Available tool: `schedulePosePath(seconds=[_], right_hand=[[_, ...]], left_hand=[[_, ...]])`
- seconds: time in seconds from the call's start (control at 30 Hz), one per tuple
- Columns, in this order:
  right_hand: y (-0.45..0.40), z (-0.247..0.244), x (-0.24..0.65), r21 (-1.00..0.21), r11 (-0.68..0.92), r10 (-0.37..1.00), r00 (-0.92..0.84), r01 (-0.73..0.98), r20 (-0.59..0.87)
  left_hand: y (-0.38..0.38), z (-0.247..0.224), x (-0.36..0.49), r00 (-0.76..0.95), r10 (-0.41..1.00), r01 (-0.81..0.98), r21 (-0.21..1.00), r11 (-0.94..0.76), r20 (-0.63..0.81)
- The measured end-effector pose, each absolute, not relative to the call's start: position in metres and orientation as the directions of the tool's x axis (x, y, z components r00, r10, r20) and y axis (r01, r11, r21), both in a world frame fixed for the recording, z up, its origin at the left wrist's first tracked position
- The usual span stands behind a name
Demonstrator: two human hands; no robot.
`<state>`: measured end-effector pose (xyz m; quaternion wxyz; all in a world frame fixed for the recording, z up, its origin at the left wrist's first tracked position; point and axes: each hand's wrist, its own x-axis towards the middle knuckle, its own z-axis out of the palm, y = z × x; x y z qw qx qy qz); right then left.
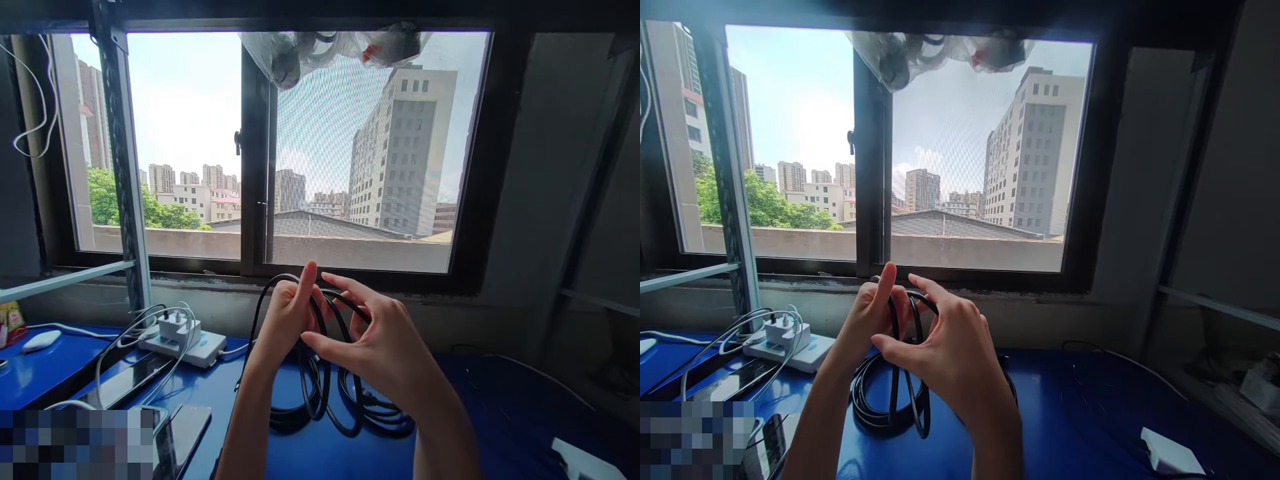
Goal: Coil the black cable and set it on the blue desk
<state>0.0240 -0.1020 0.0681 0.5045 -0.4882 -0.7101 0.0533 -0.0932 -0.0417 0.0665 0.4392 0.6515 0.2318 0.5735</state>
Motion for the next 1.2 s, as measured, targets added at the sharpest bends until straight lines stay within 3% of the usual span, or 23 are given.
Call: schedulePosePath(seconds=[0.27,0.47,0.63,0.83,1.1,1.2], right_hand=[[-0.092,0.063,0.027,-0.582,0.54,0.719,0.026,0.608,0.695],[-0.079,0.06,0.036,-0.601,0.574,0.657,0.125,0.556,0.743],[-0.075,0.061,0.042,-0.558,0.598,0.506,0.269,0.575,0.819],[-0.082,0.066,0.038,-0.515,0.688,0.368,0.365,0.512,0.855],[-0.094,0.067,0.025,-0.416,0.772,0.256,0.363,0.481,0.896],[-0.097,0.067,0.025,-0.382,0.784,0.205,0.377,0.489,0.903]], left_hand=[[-0.036,0.062,-0.093,0.27,0.77,-0.134,0.814,-0.564,0.578],[-0.04,0.065,-0.096,0.313,0.787,-0.154,0.846,-0.51,0.531],[-0.043,0.067,-0.098,0.099,0.732,-0.213,0.732,-0.646,0.674],[-0.033,0.062,-0.098,-0.101,0.639,0.031,0.644,-0.764,0.763],[-0.02,0.053,-0.081,-0.308,0.69,0.256,0.755,-0.603,0.655],[-0.017,0.054,-0.085,-0.224,0.744,0.206,0.777,-0.595,0.629]])
